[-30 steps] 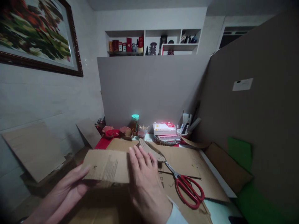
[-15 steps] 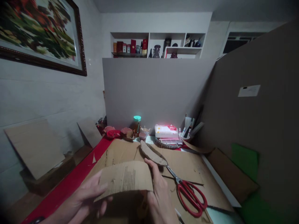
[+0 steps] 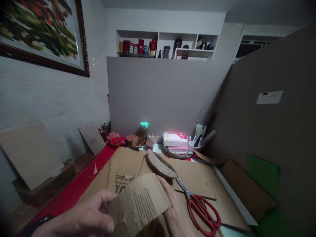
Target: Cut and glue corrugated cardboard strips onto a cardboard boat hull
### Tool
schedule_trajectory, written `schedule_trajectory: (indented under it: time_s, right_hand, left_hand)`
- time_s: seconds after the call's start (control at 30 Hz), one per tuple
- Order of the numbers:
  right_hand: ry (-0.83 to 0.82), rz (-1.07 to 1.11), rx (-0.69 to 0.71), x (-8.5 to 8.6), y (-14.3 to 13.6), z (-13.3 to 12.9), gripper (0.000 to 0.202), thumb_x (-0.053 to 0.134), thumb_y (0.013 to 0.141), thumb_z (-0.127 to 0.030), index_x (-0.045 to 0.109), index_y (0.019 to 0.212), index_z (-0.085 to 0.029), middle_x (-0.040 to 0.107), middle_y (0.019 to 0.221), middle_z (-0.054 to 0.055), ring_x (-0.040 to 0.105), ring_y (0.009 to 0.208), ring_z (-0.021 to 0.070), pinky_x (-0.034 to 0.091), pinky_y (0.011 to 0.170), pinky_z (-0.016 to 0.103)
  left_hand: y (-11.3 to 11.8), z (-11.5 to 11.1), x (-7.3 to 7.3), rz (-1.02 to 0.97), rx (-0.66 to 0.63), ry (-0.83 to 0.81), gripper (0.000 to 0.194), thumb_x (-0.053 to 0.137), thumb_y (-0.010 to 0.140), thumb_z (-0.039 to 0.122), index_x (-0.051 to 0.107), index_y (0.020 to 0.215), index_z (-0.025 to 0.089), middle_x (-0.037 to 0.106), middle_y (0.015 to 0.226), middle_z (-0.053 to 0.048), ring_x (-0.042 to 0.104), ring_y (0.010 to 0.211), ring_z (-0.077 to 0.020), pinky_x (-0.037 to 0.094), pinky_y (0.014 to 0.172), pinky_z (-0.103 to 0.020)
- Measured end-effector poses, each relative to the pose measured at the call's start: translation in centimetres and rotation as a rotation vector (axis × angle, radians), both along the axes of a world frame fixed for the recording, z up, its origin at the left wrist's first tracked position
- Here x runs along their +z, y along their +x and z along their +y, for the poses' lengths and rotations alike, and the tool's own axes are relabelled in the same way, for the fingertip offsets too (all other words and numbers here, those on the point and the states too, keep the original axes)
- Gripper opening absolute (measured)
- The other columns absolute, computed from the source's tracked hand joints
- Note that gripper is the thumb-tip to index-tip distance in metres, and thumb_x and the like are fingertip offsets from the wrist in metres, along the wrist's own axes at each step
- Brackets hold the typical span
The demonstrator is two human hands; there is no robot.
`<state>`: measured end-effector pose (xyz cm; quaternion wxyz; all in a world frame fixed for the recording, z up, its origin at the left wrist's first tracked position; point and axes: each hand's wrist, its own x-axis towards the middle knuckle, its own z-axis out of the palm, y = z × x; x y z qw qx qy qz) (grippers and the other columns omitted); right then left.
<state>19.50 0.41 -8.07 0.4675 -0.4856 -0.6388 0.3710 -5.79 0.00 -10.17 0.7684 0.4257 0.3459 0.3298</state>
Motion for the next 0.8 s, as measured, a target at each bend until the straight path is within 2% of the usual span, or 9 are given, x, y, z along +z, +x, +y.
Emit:
schedule_trajectory:
  time_s: [0.17,0.3,0.4,0.47,0.57,0.6,0.63,0.7,0.8]
  right_hand:
    - [-0.291,0.358,0.075,0.2,-1.4,2.2,0.039,0.076,0.073,-0.025,0.069,0.111,-0.025,0.073,0.114,0.006,0.069,0.103,0.0285,0.051,0.096,0.042]
    - [-0.34,0.75,0.049,-0.5,-1.3,3.8,0.038,0.077,0.073,-0.045,0.07,0.104,-0.023,0.074,0.109,0.008,0.071,0.1,0.0258,0.054,0.094,0.038]
    - [-0.329,0.737,0.115,0.1,-1.8,3.0,0.05,0.066,0.079,-0.058,0.07,0.111,-0.02,0.072,0.116,0.013,0.067,0.109,0.0307,0.051,0.097,0.046]
    - [-0.291,0.692,0.166,0.9,-2.6,1.9,0.053,0.071,0.077,-0.055,0.069,0.117,-0.02,0.073,0.115,0.013,0.065,0.111,0.0331,0.05,0.097,0.049]
    - [-0.255,0.631,0.164,1.7,-3.5,0.7,0.057,0.075,0.078,-0.046,0.061,0.128,-0.022,0.072,0.117,0.01,0.061,0.117,0.0317,0.047,0.1,0.045]
    - [-0.256,0.611,0.164,1.6,-3.7,0.5,0.056,0.073,0.08,-0.045,0.059,0.13,-0.022,0.072,0.117,0.01,0.061,0.118,0.0305,0.047,0.1,0.044]
    - [-0.265,0.593,0.166,1.5,-3.7,0.3,0.055,0.072,0.082,-0.045,0.058,0.13,-0.022,0.073,0.116,0.01,0.061,0.117,0.0295,0.048,0.098,0.042]
    - [-0.298,0.571,0.158,0.8,-3.4,0.2,0.053,0.072,0.082,-0.045,0.058,0.128,-0.023,0.074,0.113,0.009,0.065,0.113,0.0286,0.051,0.095,0.041]
    - [-0.357,0.525,0.098,-0.1,-2.7,0.3,0.052,0.073,0.079,-0.048,0.061,0.123,-0.024,0.075,0.108,0.01,0.067,0.108,0.0307,0.054,0.092,0.043]
  left_hand:
    - [1.1,0.0,1.5,-0.019,-0.044,0.107,0.023,0.078,0.066,0.02,0.071,0.086,0.012,0.07,0.065,-0.003,0.061,0.05,-0.0096,0.045,0.045,-0.017]
    - [2.1,1.2,1.3,0.052,0.101,0.208,0.029,0.072,0.07,0.038,0.067,0.083,0.013,0.069,0.052,-0.004,0.059,0.041,-0.0116,0.047,0.044,-0.021]
    - [2.8,1.6,0.5,0.126,0.125,0.226,0.033,0.072,0.073,0.04,0.064,0.091,0.014,0.07,0.053,-0.003,0.062,0.043,-0.0136,0.05,0.046,-0.023]
    - [3.2,1.2,0.3,0.184,0.114,0.224,0.023,0.071,0.074,0.034,0.065,0.085,0.014,0.069,0.05,-0.001,0.062,0.043,-0.0137,0.049,0.046,-0.023]
    - [3.0,0.6,1.3,0.295,0.027,0.276,0.005,0.072,0.071,0.017,0.069,0.075,0.017,0.074,0.064,0.001,0.067,0.059,-0.0144,0.049,0.056,-0.023]
    - [2.5,0.9,1.9,0.352,-0.019,0.351,0.009,0.074,0.069,0.014,0.072,0.077,0.019,0.077,0.076,0.0,0.07,0.074,-0.0166,0.051,0.066,-0.024]
    - [1.9,1.5,2.4,0.408,-0.058,0.453,0.015,0.078,0.068,0.015,0.074,0.081,0.021,0.078,0.086,0.0,0.07,0.085,-0.0201,0.052,0.074,-0.027]
    - [0.2,4.1,3.0,0.512,0.06,0.615,0.012,0.074,0.078,0.03,0.076,0.086,0.021,0.076,0.094,-0.002,0.067,0.093,-0.0226,0.05,0.085,-0.033]
    - [-3.0,10.6,2.6,0.599,0.323,0.554,0.031,0.053,0.095,0.04,0.071,0.092,0.015,0.072,0.091,-0.006,0.066,0.084,-0.0201,0.052,0.081,-0.038]
